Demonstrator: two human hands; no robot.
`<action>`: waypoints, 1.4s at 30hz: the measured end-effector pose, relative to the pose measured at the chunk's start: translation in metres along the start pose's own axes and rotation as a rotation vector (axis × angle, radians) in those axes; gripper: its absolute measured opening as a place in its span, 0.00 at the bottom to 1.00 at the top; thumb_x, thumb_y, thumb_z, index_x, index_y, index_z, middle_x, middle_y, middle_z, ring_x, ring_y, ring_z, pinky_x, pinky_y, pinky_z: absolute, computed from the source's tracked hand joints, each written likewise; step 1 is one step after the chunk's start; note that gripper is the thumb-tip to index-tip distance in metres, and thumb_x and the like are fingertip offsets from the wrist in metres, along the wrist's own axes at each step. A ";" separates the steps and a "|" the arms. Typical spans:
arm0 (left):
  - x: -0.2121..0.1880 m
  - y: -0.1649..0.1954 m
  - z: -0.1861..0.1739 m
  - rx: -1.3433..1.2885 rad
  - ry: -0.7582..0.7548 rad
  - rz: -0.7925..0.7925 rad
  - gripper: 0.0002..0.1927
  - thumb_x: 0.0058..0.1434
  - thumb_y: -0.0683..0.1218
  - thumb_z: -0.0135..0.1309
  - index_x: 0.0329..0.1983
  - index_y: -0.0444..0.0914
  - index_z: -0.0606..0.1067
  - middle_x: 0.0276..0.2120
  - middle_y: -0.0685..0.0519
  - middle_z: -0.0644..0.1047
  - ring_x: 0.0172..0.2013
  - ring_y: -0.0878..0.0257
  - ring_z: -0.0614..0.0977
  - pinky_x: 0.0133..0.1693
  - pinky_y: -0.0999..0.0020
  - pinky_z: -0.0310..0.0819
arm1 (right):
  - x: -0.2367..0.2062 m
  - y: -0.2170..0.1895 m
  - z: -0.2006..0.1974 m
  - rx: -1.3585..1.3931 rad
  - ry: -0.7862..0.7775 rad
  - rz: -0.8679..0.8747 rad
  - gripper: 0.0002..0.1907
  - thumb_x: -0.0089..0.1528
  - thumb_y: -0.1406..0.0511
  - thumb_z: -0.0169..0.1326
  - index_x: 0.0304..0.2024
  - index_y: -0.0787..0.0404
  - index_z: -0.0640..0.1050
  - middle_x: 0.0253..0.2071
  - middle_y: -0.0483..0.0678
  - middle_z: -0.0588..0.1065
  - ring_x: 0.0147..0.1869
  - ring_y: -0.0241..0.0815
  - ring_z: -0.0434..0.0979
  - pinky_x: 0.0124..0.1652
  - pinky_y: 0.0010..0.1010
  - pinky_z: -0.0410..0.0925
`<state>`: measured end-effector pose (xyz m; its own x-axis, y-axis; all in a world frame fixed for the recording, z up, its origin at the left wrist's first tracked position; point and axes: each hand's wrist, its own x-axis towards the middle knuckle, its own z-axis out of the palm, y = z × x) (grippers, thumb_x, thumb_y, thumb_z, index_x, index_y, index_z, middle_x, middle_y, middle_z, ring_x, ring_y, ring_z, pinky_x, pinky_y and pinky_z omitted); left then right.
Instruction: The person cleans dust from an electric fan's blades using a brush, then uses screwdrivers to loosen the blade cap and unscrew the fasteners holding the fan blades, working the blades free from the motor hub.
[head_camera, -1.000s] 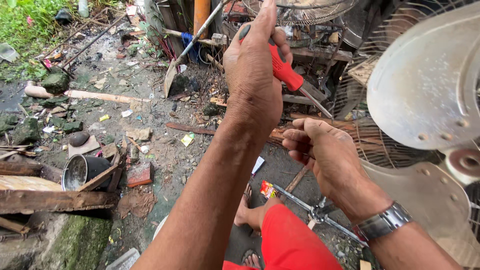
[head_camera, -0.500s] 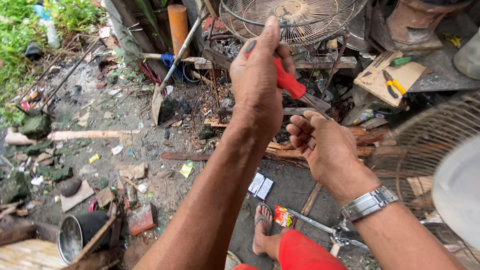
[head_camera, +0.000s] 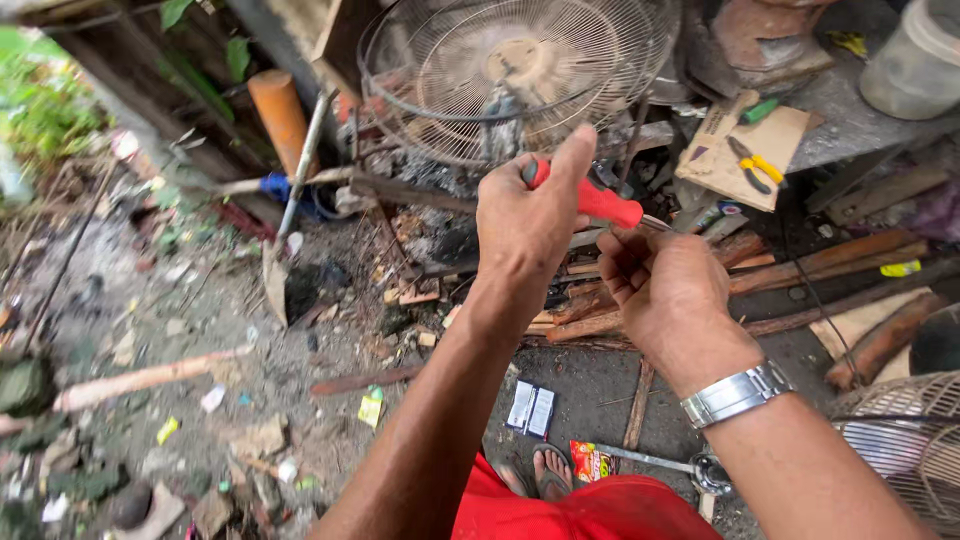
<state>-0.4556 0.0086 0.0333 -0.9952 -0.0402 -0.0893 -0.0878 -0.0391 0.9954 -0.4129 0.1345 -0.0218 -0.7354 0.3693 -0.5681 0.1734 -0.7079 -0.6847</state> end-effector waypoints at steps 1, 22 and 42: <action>0.005 -0.002 0.003 0.004 -0.049 -0.013 0.21 0.57 0.56 0.61 0.27 0.32 0.78 0.23 0.55 0.78 0.24 0.69 0.80 0.25 0.70 0.81 | 0.003 -0.002 0.001 0.015 0.014 -0.010 0.09 0.66 0.69 0.45 0.39 0.64 0.77 0.34 0.49 0.78 0.36 0.40 0.80 0.38 0.31 0.74; 0.080 -0.048 0.097 0.744 -0.833 -0.048 0.19 0.58 0.57 0.55 0.42 0.41 0.84 0.42 0.43 0.84 0.47 0.52 0.85 0.51 0.62 0.76 | 0.062 -0.025 -0.022 0.203 0.593 -0.182 0.10 0.61 0.59 0.52 0.39 0.56 0.79 0.38 0.45 0.78 0.39 0.42 0.79 0.38 0.42 0.74; 0.160 -0.164 0.278 0.809 -0.802 -0.178 0.17 0.58 0.54 0.57 0.40 0.38 0.83 0.43 0.40 0.82 0.45 0.49 0.84 0.47 0.60 0.77 | 0.217 -0.091 -0.111 -0.273 0.568 -0.146 0.11 0.61 0.64 0.52 0.44 0.58 0.81 0.40 0.43 0.78 0.39 0.37 0.79 0.33 0.33 0.76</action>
<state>-0.6129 0.2858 -0.1345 -0.6820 0.5595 -0.4711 0.0568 0.6827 0.7285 -0.5156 0.3458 -0.1334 -0.3154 0.7643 -0.5625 0.3136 -0.4755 -0.8219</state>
